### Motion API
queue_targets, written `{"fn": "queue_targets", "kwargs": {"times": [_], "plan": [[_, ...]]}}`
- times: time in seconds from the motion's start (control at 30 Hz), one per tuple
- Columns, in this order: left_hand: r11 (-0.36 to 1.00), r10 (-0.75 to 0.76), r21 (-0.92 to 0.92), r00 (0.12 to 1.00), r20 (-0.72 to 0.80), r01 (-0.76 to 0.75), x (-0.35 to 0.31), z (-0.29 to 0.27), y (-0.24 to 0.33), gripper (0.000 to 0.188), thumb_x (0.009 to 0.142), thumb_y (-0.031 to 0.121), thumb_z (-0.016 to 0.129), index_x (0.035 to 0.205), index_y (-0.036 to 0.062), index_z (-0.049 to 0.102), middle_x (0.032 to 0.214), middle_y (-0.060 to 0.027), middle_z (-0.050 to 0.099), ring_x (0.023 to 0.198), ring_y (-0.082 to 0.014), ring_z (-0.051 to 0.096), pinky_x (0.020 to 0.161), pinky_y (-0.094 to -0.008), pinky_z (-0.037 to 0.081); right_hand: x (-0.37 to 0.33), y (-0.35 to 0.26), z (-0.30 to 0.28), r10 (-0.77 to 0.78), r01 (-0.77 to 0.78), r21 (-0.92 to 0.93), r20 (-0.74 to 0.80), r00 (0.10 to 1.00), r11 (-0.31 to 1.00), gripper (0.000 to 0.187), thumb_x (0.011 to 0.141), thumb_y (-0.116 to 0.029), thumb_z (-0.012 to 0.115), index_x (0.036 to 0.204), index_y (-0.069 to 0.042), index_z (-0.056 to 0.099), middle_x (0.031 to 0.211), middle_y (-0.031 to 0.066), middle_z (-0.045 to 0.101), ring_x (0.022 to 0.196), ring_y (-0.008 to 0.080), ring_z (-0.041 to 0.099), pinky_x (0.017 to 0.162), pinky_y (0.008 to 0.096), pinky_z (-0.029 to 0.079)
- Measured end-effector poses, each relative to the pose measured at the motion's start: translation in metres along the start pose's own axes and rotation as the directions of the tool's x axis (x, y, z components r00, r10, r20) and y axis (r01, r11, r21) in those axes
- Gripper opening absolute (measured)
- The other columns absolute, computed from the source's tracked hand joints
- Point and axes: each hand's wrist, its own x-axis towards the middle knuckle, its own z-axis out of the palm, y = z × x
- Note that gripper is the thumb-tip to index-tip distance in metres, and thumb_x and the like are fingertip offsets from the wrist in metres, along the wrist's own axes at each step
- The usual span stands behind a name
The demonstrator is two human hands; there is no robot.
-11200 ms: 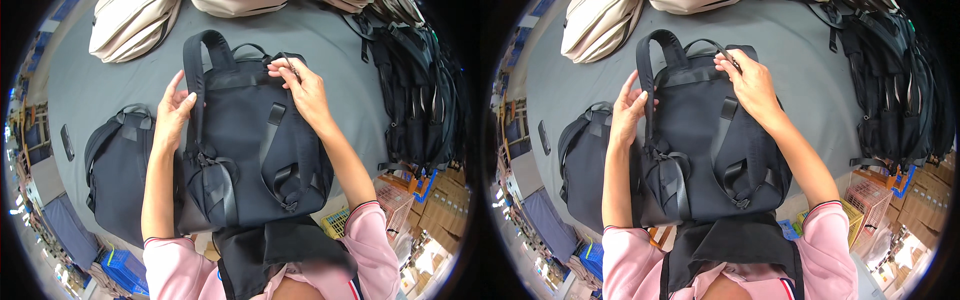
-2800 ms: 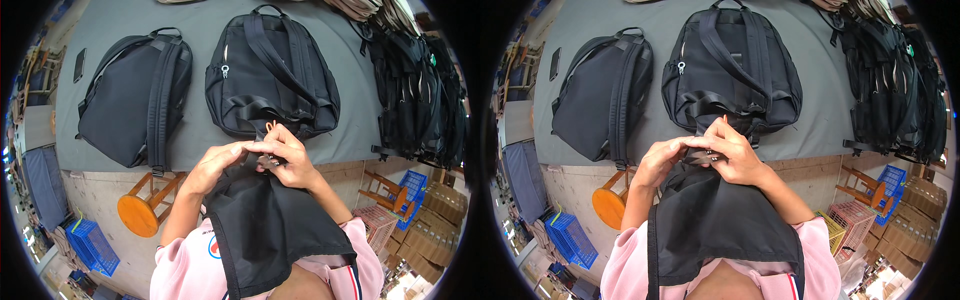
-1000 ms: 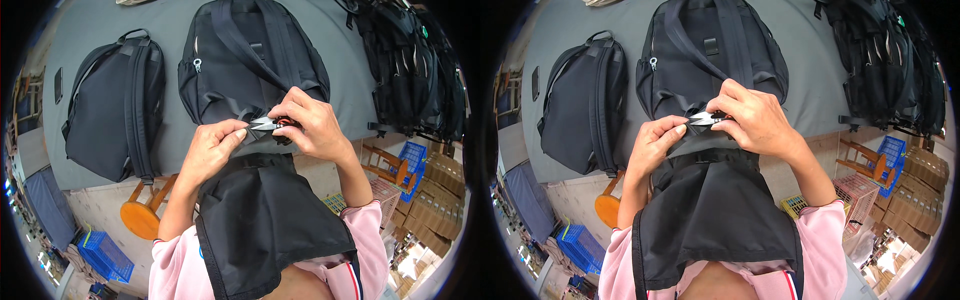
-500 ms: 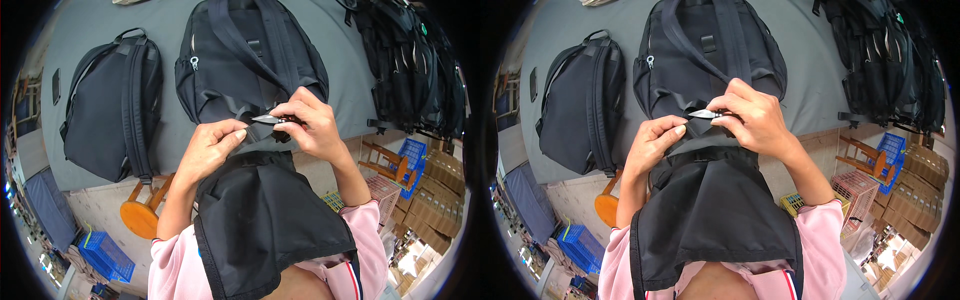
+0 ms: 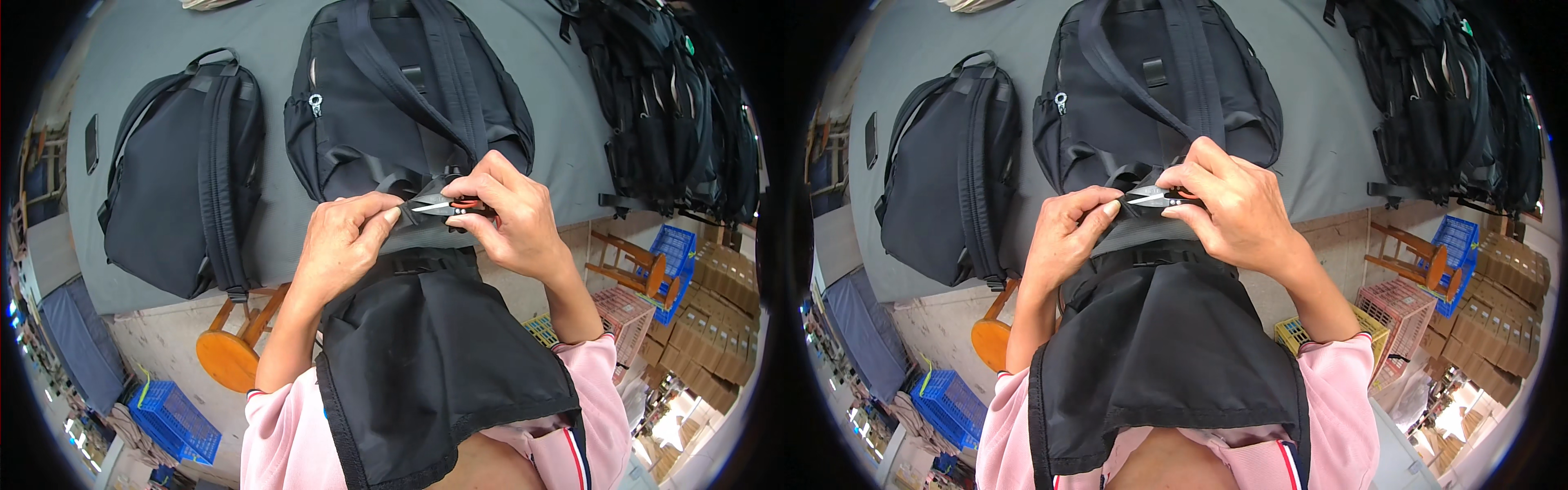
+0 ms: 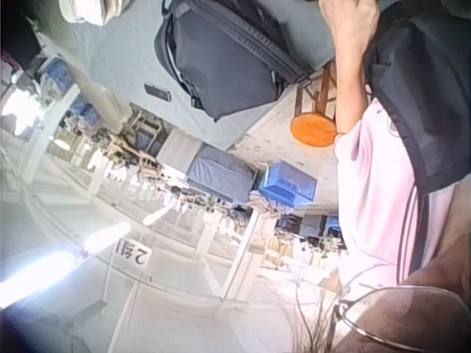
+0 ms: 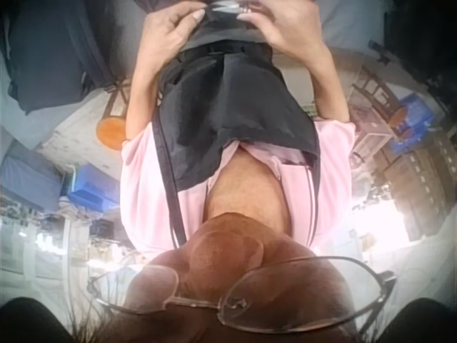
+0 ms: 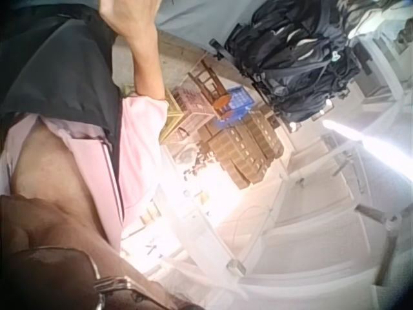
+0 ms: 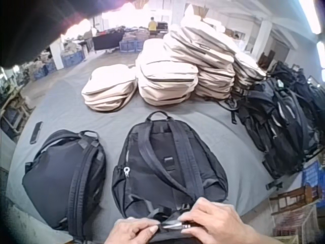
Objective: The person uses a small knife to trim excess fabric and threads from the straps and seams of a black backpack. They methodically cut small sections of material from the top handle, shoulder straps, and side buckles, discarding the trimmings as they work.
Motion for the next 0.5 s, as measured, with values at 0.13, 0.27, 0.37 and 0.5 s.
{"fn": "queue_targets", "kwargs": {"times": [0.13,0.27,0.37,0.5], "plan": [[0.989,0.08,0.123,0.997,-0.021,-0.076,-0.0003,0.0034,-0.0023,0.016,0.084,0.011,0.06,0.095,0.0019,0.068,0.062,-0.0072,0.058,0.057,-0.0166,0.051,0.059,-0.0298,0.041,0.0026,0.0006,-0.0042,0.005,-0.002,-0.047,0.073,0.997,0.999,0.021,0.07,-0.01,0.072,0.088,-0.007,0.063,0.079,0.0049,0.051,0.063,0.023,0.056,0.057,0.0344,0.044],[0.989,0.063,0.13,0.998,0.004,-0.063,0.0,0.0011,-0.0001,0.016,0.084,0.012,0.06,0.095,0.0019,0.068,0.063,-0.008,0.058,0.06,-0.0185,0.052,0.062,-0.0305,0.041,0.0019,0.0061,-0.0031,-0.024,0.026,-0.02,0.077,0.997,0.999,0.02,0.07,-0.011,0.072,0.087,-0.007,0.063,0.079,0.0048,0.051,0.062,0.0236,0.056,0.056,0.0348,0.044],[0.989,0.069,0.133,0.998,0.007,-0.069,-0.0002,0.0007,-0.0015,0.016,0.084,0.012,0.06,0.095,0.002,0.068,0.063,-0.0082,0.058,0.06,-0.0182,0.052,0.061,-0.0306,0.041,0.002,0.0069,-0.0029,-0.068,0.071,-0.049,0.076,0.995,0.996,0.02,0.069,-0.011,0.072,0.087,-0.007,0.063,0.079,0.0047,0.051,0.062,0.0238,0.055,0.056,0.0347,0.044],[0.991,0.078,0.112,0.997,0.017,-0.08,0.0006,0.0014,-0.0022,0.017,0.085,0.012,0.06,0.095,0.0015,0.067,0.062,-0.0066,0.056,0.058,-0.0153,0.05,0.058,-0.0296,0.04,0.0019,0.0065,-0.0039,-0.103,0.109,-0.097,0.07,0.992,0.989,0.021,0.068,-0.01,0.073,0.086,-0.007,0.063,0.078,0.0045,0.052,0.061,0.0235,0.056,0.056,0.0339,0.044]]}}
